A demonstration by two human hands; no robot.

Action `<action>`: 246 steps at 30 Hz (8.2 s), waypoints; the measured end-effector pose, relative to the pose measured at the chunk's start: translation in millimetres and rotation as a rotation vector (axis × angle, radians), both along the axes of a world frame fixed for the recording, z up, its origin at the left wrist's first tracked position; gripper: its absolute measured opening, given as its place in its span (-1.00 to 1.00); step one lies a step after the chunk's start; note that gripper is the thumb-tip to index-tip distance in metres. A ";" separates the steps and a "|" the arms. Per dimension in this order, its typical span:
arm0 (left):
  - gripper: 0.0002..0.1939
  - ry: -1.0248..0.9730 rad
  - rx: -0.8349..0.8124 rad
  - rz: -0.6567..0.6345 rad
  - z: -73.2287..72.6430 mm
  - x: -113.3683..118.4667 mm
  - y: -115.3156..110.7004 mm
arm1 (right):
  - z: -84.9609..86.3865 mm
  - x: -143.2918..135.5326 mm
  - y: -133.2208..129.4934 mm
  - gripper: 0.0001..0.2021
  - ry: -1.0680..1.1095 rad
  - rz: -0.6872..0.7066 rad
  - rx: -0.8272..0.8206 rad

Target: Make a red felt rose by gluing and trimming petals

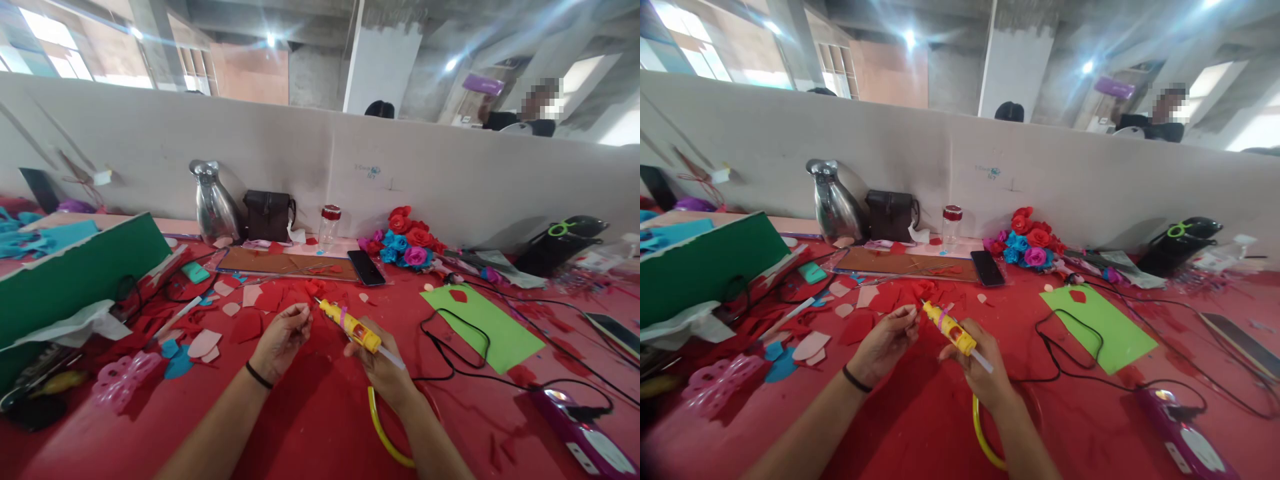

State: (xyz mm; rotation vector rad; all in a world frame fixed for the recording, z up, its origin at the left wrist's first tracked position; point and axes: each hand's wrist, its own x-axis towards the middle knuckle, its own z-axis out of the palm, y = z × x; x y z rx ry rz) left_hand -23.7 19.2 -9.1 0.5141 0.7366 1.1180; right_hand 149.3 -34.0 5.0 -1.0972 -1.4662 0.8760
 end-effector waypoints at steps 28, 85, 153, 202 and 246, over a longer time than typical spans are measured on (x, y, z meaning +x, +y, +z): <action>-0.86 -0.078 -0.024 0.107 7.6 -10.4 3.4 | -11.8 75.5 -6.7 -0.88 -1.072 -0.340 -0.191; -0.80 -0.262 -0.068 -0.036 9.3 17.2 -17.2 | -3.0 -70.7 22.1 -0.86 0.311 -0.233 -0.052; -0.92 0.426 0.652 0.312 25.9 -4.8 -16.9 | -18.6 -65.5 26.1 -0.82 0.302 -0.098 0.080; -0.95 0.451 0.498 0.331 5.8 2.1 -4.2 | -3.0 -57.6 22.5 -0.89 0.495 -0.211 -0.141; -0.86 0.221 0.475 0.507 -17.9 -9.2 21.8 | -52.6 63.4 -90.4 -0.73 -0.966 -0.499 0.037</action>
